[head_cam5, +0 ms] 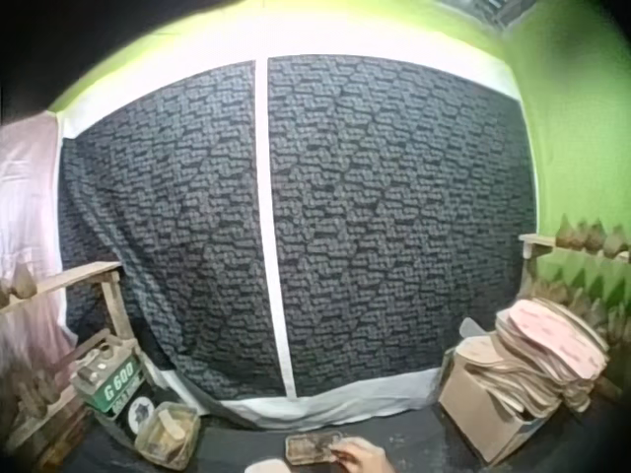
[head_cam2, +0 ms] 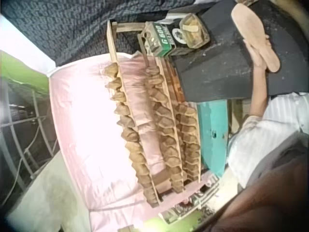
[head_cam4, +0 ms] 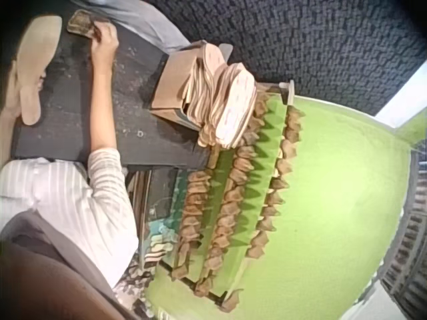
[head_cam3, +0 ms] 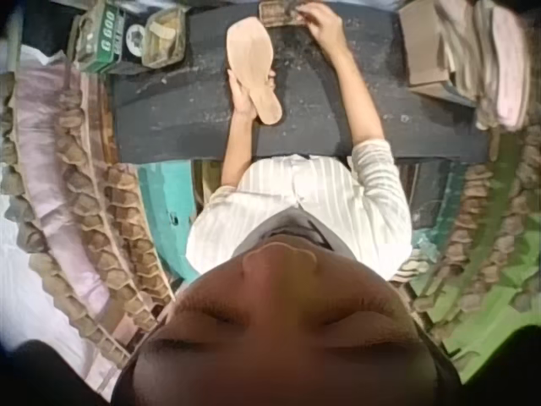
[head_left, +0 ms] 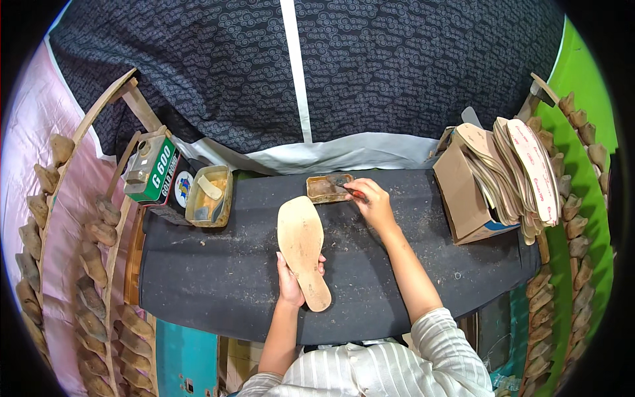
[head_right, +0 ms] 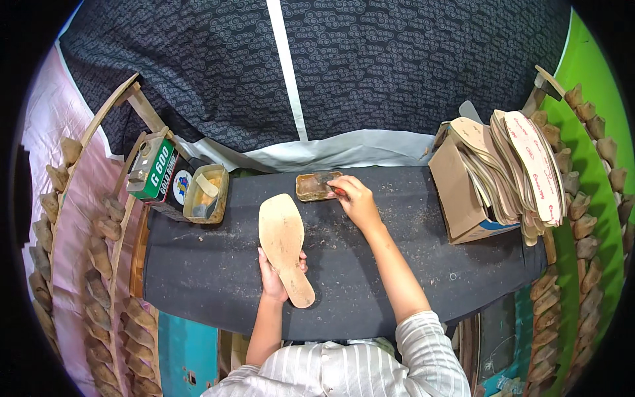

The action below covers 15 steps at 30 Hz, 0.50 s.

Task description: Apply adhesive to the surface of shoe insoles using a brush.

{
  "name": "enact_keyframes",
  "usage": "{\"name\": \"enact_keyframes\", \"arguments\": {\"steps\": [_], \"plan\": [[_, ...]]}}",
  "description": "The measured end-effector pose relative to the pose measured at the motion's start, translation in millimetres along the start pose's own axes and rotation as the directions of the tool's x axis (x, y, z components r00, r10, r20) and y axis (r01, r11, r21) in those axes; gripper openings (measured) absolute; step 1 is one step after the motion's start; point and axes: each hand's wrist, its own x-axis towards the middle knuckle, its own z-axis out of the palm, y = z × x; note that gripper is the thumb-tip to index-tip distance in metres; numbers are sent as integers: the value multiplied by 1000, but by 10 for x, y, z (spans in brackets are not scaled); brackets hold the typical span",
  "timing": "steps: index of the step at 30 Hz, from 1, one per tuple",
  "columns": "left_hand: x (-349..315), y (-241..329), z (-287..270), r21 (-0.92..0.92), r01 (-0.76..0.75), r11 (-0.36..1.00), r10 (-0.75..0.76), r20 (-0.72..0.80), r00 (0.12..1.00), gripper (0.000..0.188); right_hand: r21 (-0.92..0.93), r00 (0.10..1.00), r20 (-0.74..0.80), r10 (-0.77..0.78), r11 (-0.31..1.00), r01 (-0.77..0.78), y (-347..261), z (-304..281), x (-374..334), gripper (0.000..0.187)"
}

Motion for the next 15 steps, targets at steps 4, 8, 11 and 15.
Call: {"name": "enact_keyframes", "arguments": {"steps": [4, 8, 11, 15], "plan": [[70, -19, 65, -13, 11, 1000, -11, 50, 999, 79, -10, 998, -53, 23, 1000, -24, -94, -108, -40, 28], [123, -47, 142, -5, -5, 1000, 5, 88, 996, 77, -6, 991, -136, 7, 1000, -8, -355, -288, -49, 28], [125, -69, 147, 8, -11, 1000, 11, 81, 997, 77, 36, 974, -225, -10, 999, 19, -711, -394, -65, 31], [104, -94, 217, 2, -7, 1000, 7, 88, 996, 76, -16, 964, -123, -234, 972, 234, -1051, -471, -163, 44]]}}
